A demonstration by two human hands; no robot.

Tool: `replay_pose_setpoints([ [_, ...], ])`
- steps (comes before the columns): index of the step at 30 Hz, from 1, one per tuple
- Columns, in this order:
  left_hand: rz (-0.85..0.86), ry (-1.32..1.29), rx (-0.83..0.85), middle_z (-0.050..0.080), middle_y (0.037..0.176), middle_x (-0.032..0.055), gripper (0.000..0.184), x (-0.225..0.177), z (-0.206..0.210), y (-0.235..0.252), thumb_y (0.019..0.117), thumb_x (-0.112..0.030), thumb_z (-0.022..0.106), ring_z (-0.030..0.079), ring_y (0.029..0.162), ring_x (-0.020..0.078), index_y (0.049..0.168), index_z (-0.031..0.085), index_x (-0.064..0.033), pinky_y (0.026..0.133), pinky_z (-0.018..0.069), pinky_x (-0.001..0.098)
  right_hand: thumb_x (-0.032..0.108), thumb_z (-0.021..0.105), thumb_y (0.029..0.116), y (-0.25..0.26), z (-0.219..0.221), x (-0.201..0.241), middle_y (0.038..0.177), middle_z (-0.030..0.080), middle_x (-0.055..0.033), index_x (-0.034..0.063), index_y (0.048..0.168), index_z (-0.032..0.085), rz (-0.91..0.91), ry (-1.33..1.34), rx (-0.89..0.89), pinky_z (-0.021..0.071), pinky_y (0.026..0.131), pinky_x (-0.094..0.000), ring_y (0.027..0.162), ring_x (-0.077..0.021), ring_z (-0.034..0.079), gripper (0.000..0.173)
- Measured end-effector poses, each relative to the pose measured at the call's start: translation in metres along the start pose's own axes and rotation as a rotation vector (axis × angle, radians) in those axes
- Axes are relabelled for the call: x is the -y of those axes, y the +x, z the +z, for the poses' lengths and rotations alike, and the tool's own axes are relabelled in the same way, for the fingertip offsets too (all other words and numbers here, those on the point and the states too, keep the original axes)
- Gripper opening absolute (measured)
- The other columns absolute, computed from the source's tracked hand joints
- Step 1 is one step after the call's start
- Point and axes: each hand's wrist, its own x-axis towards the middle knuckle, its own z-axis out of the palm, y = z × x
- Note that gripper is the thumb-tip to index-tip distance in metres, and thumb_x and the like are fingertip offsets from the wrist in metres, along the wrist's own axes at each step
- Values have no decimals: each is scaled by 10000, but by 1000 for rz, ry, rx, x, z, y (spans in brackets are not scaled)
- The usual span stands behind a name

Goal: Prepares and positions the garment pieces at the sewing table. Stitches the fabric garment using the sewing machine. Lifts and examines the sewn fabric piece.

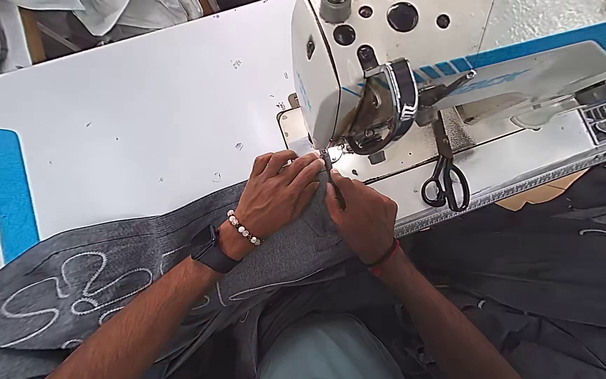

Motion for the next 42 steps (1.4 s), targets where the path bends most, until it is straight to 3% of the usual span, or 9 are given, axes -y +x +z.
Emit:
replay_pose_setpoints([
  [4, -32, -39, 26, 586, 1465, -28, 375, -3, -3, -13, 1057, -380, 483, 528, 1317, 194, 1325, 641, -171, 1087, 371, 415, 519, 665, 956, 13, 0, 5, 834, 640, -24, 125, 1149, 711, 124, 53, -11, 471, 486, -358, 639, -180, 614, 441],
  [10, -68, -58, 39, 529, 1535, -46, 388, -15, -9, -57, 1073, -412, 449, 467, 1402, 194, 1333, 627, -185, 1128, 346, 438, 363, 638, 1000, 8, -4, 11, 865, 679, 11, 204, 1028, 780, 155, 196, 93, 517, 594, -380, 742, -166, 647, 215],
  [14, -385, -679, -151, 579, 1472, 29, 342, -21, -36, -60, 1021, -321, 603, 459, 1424, 229, 1288, 662, -115, 1176, 372, 475, 325, 650, 993, -11, 0, 10, 885, 675, -1, 171, 1026, 776, 152, 266, 34, 531, 687, -363, 784, -151, 632, 201],
  [17, -596, -1431, -445, 654, 1282, 60, 318, -24, -64, -29, 1071, -313, 430, 644, 1179, 210, 1280, 587, -132, 978, 554, 409, 334, 644, 1005, -10, 3, 11, 919, 695, 17, 185, 1061, 777, 168, 335, -15, 529, 685, -364, 784, -132, 637, 207],
  [20, -401, -912, -305, 674, 1294, 40, 347, -38, -54, -4, 1010, -143, 570, 597, 1256, 185, 1346, 599, -63, 1063, 505, 398, 293, 677, 997, -7, -6, 6, 928, 707, 41, 167, 1082, 774, 184, 577, -23, 535, 656, -269, 750, -55, 630, 180],
  [22, -323, -585, -110, 670, 1312, -12, 395, -44, -36, 5, 977, -230, 613, 546, 1297, 189, 1360, 648, -139, 1097, 438, 426, 219, 698, 985, -4, -16, 1, 914, 706, 22, 127, 1083, 768, 204, 733, -3, 545, 639, -221, 731, -44, 632, 151],
  [27, -437, -686, -94, 730, 968, -68, 169, -48, -22, -2, 972, -293, 699, 676, 888, 20, 1080, 781, -193, 788, 569, 249, 170, 765, 932, -4, -28, -8, 904, 719, 13, 112, 1049, 784, 276, 836, 8, 553, 606, -212, 694, -57, 639, 132],
  [34, -378, -468, -212, 774, 1019, -36, 197, -56, -24, -4, 992, -227, 654, 694, 939, 64, 1110, 801, -168, 841, 556, 245, 235, 766, 919, -9, -18, 4, 947, 748, 24, 187, 974, 816, 86, 364, -231, 561, 678, -249, 825, -74, 681, 89],
  [42, -444, -422, -285, 754, 904, -56, 151, -63, -17, 1, 954, -281, 696, 671, 844, 55, 990, 808, -186, 755, 539, 260, 229, 707, 936, -12, -31, 8, 1002, 771, 31, 185, 1058, 830, 9, 251, -158, 532, 792, -327, 954, -129, 684, 179],
])
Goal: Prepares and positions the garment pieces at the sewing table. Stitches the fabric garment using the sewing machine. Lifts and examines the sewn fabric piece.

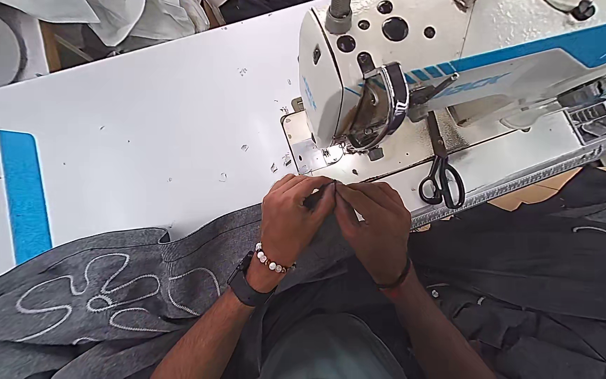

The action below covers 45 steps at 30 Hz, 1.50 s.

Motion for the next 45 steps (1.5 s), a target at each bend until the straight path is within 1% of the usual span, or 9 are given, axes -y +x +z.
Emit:
replay_pose_setpoints([
  [5, -182, -221, 79, 731, 889, -98, 138, 0, -4, 3, 953, -287, 702, 655, 816, -2, 1004, 804, -210, 716, 537, 216, 244, 672, 1009, 16, -10, -16, 882, 756, 49, 158, 1114, 796, 316, 462, 211, 543, 573, -228, 669, -33, 652, 184],
  [10, -123, -189, 85, 745, 904, -87, 146, 1, -6, 3, 967, -266, 691, 650, 830, 10, 1007, 811, -192, 740, 519, 221, 182, 757, 949, 26, -16, -20, 789, 741, 27, 128, 1020, 815, 384, 657, 315, 491, 523, -224, 606, -59, 613, 106],
  [17, -131, -144, 132, 737, 886, -93, 156, -2, -10, 2, 979, -280, 677, 638, 795, 5, 1027, 808, -209, 706, 511, 221, 230, 766, 899, 25, -9, -13, 762, 712, 75, 178, 935, 793, 403, 524, 270, 477, 485, -256, 576, -59, 598, 68],
  [20, -201, -83, 215, 742, 855, -99, 175, -7, -17, 3, 972, -318, 677, 647, 722, -26, 1049, 811, -235, 638, 525, 209, 274, 770, 872, 17, 2, -6, 791, 687, 114, 217, 916, 775, 306, 282, 113, 469, 597, -261, 696, -39, 593, 72],
  [25, -162, -9, 195, 750, 856, -86, 190, -10, -19, 5, 979, -310, 664, 651, 723, -7, 1055, 814, -222, 645, 523, 218, 244, 736, 909, 9, 14, 3, 839, 718, 21, 156, 910, 780, 14, -85, -125, 504, 695, -310, 820, -146, 648, 98],
  [30, -79, 11, 163, 734, 840, -70, 231, -7, -17, 5, 1004, -301, 613, 627, 734, 32, 1065, 811, -199, 659, 497, 238, 236, 711, 956, 6, 6, 6, 914, 751, 12, 166, 982, 812, -90, -157, -87, 491, 734, -347, 892, -169, 669, 126],
  [36, -224, -133, 177, 720, 772, -100, 177, 0, -14, 16, 998, -306, 652, 622, 638, -14, 985, 798, -208, 567, 497, 231, 241, 698, 946, 6, 4, 7, 986, 752, 26, 169, 1074, 802, 2, -23, 31, 478, 812, -389, 979, -176, 649, 180],
  [41, -241, -66, 248, 691, 689, -60, 216, 9, -11, 33, 1012, -331, 624, 595, 543, 62, 934, 788, -215, 513, 470, 313, 281, 707, 944, 8, 21, -3, 803, 700, 31, 162, 985, 777, 161, -5, 78, 510, 605, -330, 693, -126, 631, 144],
  [45, -20, 87, 209, 700, 926, 44, 131, 20, -3, 30, 986, -239, 686, 667, 764, 180, 985, 769, -138, 663, 548, 402, 249, 686, 959, 4, 33, -5, 792, 682, -15, 152, 1002, 797, 29, -199, 24, 510, 575, -331, 716, -175, 654, 154],
])
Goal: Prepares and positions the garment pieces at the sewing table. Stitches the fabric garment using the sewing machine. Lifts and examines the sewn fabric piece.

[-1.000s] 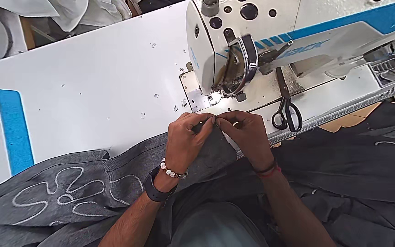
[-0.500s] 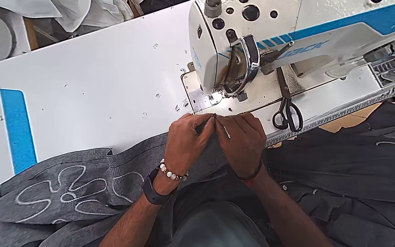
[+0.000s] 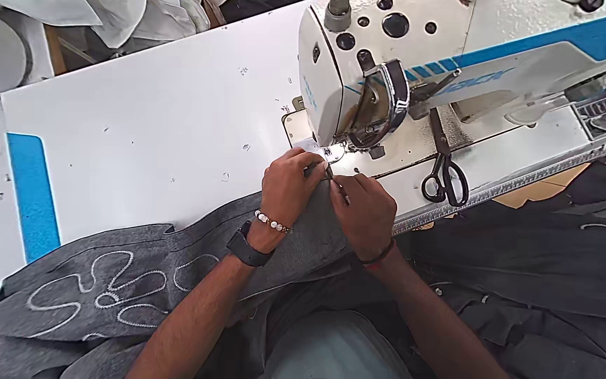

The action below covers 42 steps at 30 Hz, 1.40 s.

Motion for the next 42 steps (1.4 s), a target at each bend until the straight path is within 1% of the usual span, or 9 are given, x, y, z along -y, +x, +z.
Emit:
replay_pose_setpoints([
  [3, 167, 97, -32, 675, 1143, 87, 124, 6, 7, 2, 993, -172, 660, 654, 1039, 247, 1073, 734, -113, 858, 546, 418, 233, 645, 986, -6, 2, -1, 770, 660, -26, 144, 1094, 800, -70, -54, 22, 484, 529, -322, 677, -183, 636, 210],
  [8, 348, 249, -78, 745, 1207, -29, 222, 18, 13, -9, 1033, -178, 578, 655, 1144, 201, 1135, 775, -178, 954, 493, 391, 231, 570, 996, -12, -2, -6, 732, 655, -36, 129, 1182, 773, -152, -103, 119, 447, 470, -338, 605, -200, 626, 294],
  [13, 353, 318, 113, 483, 1582, -80, 427, 36, 3, -29, 1078, -324, 432, 380, 1487, 220, 1467, 592, -254, 1194, 295, 466, 240, 550, 989, -1, -6, -14, 588, 558, -1, 150, 1276, 746, -223, -79, 194, 361, 425, -328, 487, -178, 532, 359],
  [28, 494, 389, 111, 617, 1422, 10, 411, 47, -4, 12, 1063, -326, 450, 504, 1310, 284, 1413, 646, -234, 1084, 324, 484, 243, 558, 997, 21, 3, -6, 574, 556, 3, 156, 1261, 747, -93, -146, 164, 350, 397, -344, 462, -184, 535, 336],
  [32, 526, 368, 97, 639, 1373, 21, 392, 47, -6, 12, 1053, -305, 479, 515, 1281, 296, 1404, 652, -272, 1068, 336, 493, 287, 576, 983, 31, -29, -14, 600, 602, -9, 229, 1318, 725, -41, -18, 444, 418, 427, -407, 503, -214, 576, 371],
  [35, 535, 377, 77, 655, 1351, -3, 406, 50, -4, 15, 1050, -319, 468, 531, 1257, 274, 1424, 626, -330, 1071, 333, 473, 305, 596, 1021, 52, -79, -55, 783, 704, -48, 182, 1180, 768, 66, 89, 467, 530, 555, -470, 632, -206, 642, 264],
  [37, 526, 374, 72, 660, 1345, -11, 400, 51, -4, 15, 1046, -311, 478, 536, 1258, 266, 1412, 637, -328, 1068, 342, 470, 313, 516, 1072, 70, -112, -95, 1031, 708, -155, 121, 1274, 684, 166, -80, 295, 569, 689, -552, 836, -313, 695, 325],
  [40, 516, 378, 66, 657, 1357, -17, 396, 52, -4, 16, 1044, -304, 477, 530, 1270, 263, 1400, 648, -324, 1070, 336, 463, 279, 457, 1044, 94, -127, -157, 1252, 655, -235, 82, 1259, 678, 282, -346, 83, 475, 925, -652, 1165, -435, 624, 366],
  [42, 503, 385, 63, 656, 1361, -22, 398, 52, -3, 17, 1042, -307, 470, 527, 1281, 262, 1397, 648, -337, 1073, 335, 467, 295, 456, 1026, 100, -116, -177, 1224, 682, -208, 102, 1167, 715, 270, -482, -1, 474, 925, -616, 1173, -412, 631, 352],
])
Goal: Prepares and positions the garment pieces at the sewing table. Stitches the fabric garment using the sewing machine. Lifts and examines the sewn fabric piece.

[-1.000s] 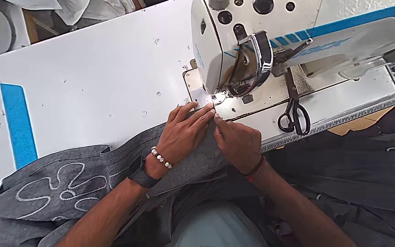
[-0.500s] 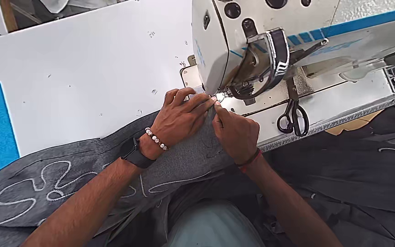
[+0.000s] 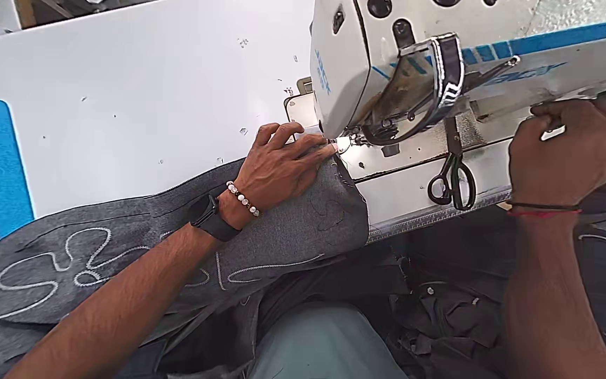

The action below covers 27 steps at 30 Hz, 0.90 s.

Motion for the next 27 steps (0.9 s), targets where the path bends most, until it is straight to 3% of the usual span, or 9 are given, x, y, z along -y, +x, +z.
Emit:
replay_pose_setpoints([
  [3, -11, 20, 14, 645, 1374, -12, 409, 0, 0, -1, 1040, -304, 462, 517, 1295, 268, 1407, 638, -347, 1077, 332, 467, 299, 435, 1041, -15, 23, -9, 1178, 654, -240, 99, 1170, 698, -44, -1, 19, 502, 801, -651, 1072, -454, 643, 354],
  [5, 6, 9, 8, 653, 1364, -2, 409, -1, 1, -2, 1036, -292, 471, 526, 1278, 279, 1404, 643, -339, 1073, 342, 465, 283, 452, 1035, -23, 39, -12, 1188, 636, -252, 79, 1180, 687, -45, 30, 29, 510, 796, -654, 1075, -463, 635, 344],
  [9, 54, -37, 16, 640, 1382, -4, 412, -3, -1, -7, 1029, -282, 486, 530, 1265, 273, 1409, 641, -319, 1054, 363, 467, 272, 493, 1025, -41, 42, -9, 1344, 577, -240, 81, 1319, 630, -66, 130, -27, 497, 929, -613, 1231, -446, 569, 376],
  [12, 64, -54, 29, 633, 1399, 18, 409, -6, -6, -8, 1020, -267, 487, 530, 1272, 299, 1386, 668, -279, 1051, 363, 491, 284, 531, 1026, -53, 25, 10, 1538, 457, -224, 83, 1459, 544, -72, 238, -68, 394, 1147, -534, 1428, -396, 435, 478],
  [15, 43, -40, 27, 640, 1380, 27, 411, -5, -6, -6, 1025, -271, 481, 530, 1269, 305, 1395, 661, -278, 1056, 358, 498, 244, 529, 1037, -77, 7, 53, 1371, 590, -201, 41, 1373, 607, -102, 407, -40, 511, 1028, -459, 1266, -305, 579, 400],
  [19, 3, -5, 24, 633, 1386, -9, 428, 0, -1, -3, 1036, -308, 447, 515, 1283, 272, 1425, 624, -337, 1077, 334, 473, 243, 517, 1070, -115, 7, 119, 1037, 716, -44, 103, 1327, 649, -157, 760, 347, 629, 648, -337, 774, -112, 705, 321],
  [21, -5, 5, 27, 626, 1396, -9, 422, 0, 0, -2, 1042, -313, 443, 510, 1293, 270, 1423, 624, -340, 1082, 332, 471, 272, 541, 1068, -121, 15, 141, 889, 716, -17, 121, 1292, 684, -171, 775, 418, 566, 564, -340, 644, -113, 647, 305],
  [24, 8, 11, 27, 614, 1426, 20, 428, -3, -3, -5, 1039, -293, 449, 482, 1342, 304, 1427, 630, -295, 1104, 316, 500, 325, 573, 1052, -125, 21, 163, 774, 698, -3, 153, 1224, 740, -207, 648, 348, 513, 510, -377, 581, -149, 618, 295],
  [27, 18, 3, 11, 637, 1406, 16, 398, -6, -6, -6, 1047, -274, 466, 493, 1352, 296, 1392, 657, -224, 1107, 328, 496, 276, 533, 1053, -137, 25, 173, 691, 676, -32, 138, 1252, 734, -258, 479, 239, 464, 448, -407, 523, -208, 611, 315],
])
